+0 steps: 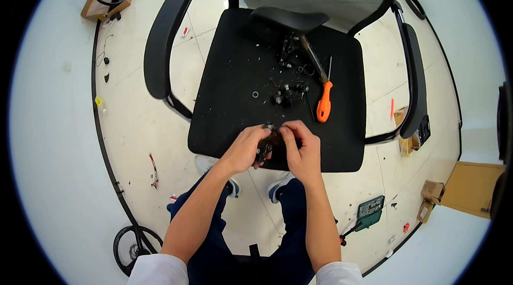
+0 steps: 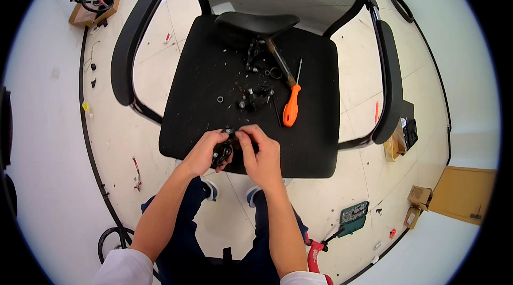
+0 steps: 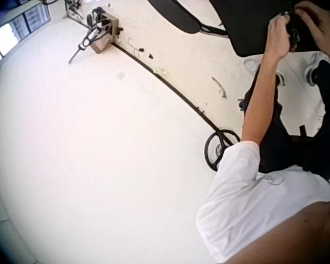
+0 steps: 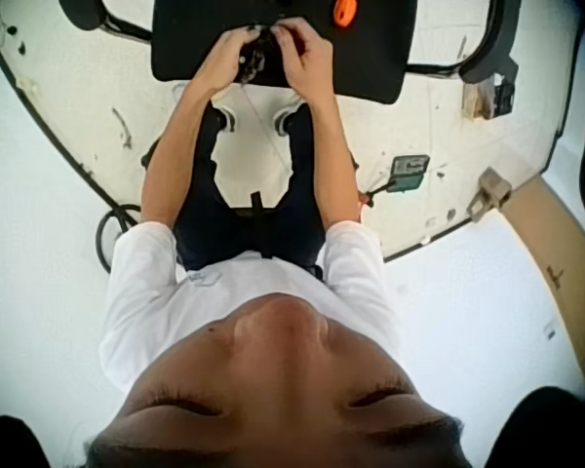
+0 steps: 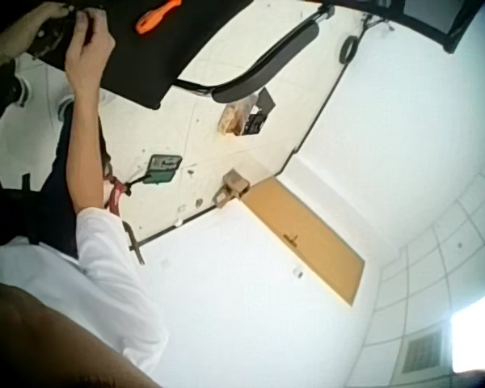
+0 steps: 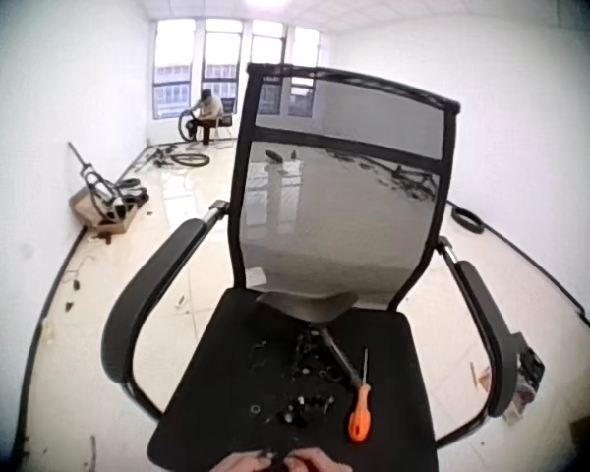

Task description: The person sits on a chair and assembles a small mechanical component using a screwdriver and pliers. They insert screws, tighten them, and adjust parts while handling small hardware pieces on the chair seat.

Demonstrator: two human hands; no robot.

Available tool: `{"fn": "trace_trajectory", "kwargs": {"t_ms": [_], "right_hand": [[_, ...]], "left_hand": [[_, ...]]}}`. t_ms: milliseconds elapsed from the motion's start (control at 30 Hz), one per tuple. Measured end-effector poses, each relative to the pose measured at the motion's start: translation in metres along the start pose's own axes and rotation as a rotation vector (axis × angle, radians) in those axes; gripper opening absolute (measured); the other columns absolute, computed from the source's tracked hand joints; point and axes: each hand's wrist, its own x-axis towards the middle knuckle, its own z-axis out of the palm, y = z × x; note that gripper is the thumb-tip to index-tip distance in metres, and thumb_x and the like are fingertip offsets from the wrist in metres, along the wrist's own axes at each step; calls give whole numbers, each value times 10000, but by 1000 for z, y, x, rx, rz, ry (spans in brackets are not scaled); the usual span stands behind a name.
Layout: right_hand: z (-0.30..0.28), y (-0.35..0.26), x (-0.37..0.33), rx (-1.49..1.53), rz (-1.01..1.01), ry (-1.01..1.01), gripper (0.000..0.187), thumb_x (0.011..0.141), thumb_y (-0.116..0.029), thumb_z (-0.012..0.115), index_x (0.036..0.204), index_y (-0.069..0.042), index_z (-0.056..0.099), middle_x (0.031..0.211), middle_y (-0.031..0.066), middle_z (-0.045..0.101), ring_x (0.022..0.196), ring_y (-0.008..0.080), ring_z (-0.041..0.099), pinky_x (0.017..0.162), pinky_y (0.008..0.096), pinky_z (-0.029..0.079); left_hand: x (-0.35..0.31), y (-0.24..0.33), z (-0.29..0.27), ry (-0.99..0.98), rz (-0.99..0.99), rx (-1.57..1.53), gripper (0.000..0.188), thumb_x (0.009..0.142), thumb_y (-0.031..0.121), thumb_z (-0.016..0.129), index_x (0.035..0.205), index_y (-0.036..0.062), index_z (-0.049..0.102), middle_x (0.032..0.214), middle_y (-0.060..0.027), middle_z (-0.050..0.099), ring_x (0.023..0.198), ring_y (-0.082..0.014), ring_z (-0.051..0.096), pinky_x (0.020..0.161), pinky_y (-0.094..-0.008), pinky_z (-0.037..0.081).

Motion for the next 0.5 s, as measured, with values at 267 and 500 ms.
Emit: {"fn": "trace_trajectory", "kwargs": {"t_ms": [267, 500], "right_hand": [[8, -6, 13, -154, -191, 44, 94, 890, -58, 587, 948, 10, 617, 773, 148, 647, 636, 264, 627, 607, 290, 478], [15, 5, 24, -295, -161, -16, 104, 850, -44, 628, 934, 14, 651, 819, 180, 657, 714, 314, 658, 630, 328, 508]], "left_hand": [[3, 3, 0, -5, -113, -34, 464, 941, 380, 311, 711, 63, 561, 574, -31, 553, 425, -93, 463, 380, -219, 339], [12, 14, -21, -76, -147, 136, 343, 837, 238, 434, 623, -1, 555, 487, -22, 463, 376, -102, 384, 362, -265, 272]]}}
